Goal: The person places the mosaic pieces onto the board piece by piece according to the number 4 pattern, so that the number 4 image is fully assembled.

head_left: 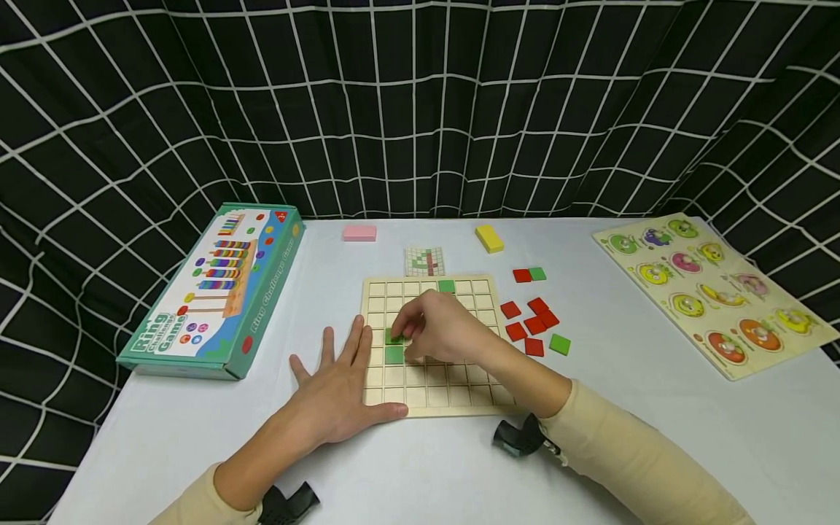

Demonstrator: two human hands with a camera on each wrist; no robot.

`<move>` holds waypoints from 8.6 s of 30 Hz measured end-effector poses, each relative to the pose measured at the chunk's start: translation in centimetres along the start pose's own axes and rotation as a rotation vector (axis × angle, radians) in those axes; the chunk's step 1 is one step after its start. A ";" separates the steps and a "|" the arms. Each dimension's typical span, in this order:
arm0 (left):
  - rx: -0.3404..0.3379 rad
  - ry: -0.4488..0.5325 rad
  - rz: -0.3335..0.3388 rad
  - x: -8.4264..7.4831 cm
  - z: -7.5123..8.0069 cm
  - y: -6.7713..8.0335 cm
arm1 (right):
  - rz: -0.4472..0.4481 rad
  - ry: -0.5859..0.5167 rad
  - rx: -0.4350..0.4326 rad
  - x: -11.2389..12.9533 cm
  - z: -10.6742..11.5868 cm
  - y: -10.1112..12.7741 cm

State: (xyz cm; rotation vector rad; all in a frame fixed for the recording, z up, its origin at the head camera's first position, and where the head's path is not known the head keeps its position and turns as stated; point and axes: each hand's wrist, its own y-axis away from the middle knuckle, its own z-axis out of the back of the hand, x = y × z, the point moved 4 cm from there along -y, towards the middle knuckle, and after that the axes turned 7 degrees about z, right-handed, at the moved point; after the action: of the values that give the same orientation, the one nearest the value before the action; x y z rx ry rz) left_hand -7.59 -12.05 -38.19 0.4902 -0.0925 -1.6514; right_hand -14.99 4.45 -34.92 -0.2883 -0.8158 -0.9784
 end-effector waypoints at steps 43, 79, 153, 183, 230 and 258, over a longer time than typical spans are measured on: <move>-0.020 0.037 -0.005 -0.1 -0.1 0.0 | -0.149 -0.129 -0.285 -8.5 12.5 2.9; -0.013 0.024 -0.005 -0.2 0.0 -0.1 | -0.306 -0.151 -0.333 -15.1 15.4 4.2; -0.005 0.019 -0.001 0.0 0.0 -0.1 | -0.275 0.153 -0.147 -13.0 9.7 12.5; -0.020 0.015 -0.004 0.0 -0.1 -0.2 | -0.203 0.067 -0.128 -9.3 9.3 9.4; -0.005 0.009 0.003 -0.1 0.1 -0.1 | 0.000 0.002 -0.007 -1.4 1.0 1.6; -0.013 0.003 -0.003 0.0 0.0 -0.1 | 0.001 0.056 0.047 -1.2 0.0 0.6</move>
State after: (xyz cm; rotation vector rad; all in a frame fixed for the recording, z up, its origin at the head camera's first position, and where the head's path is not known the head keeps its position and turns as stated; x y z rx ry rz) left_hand -7.69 -12.05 -38.18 0.4836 -0.0790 -1.6532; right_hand -14.82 5.51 -35.67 -0.2202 -0.7868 -0.9611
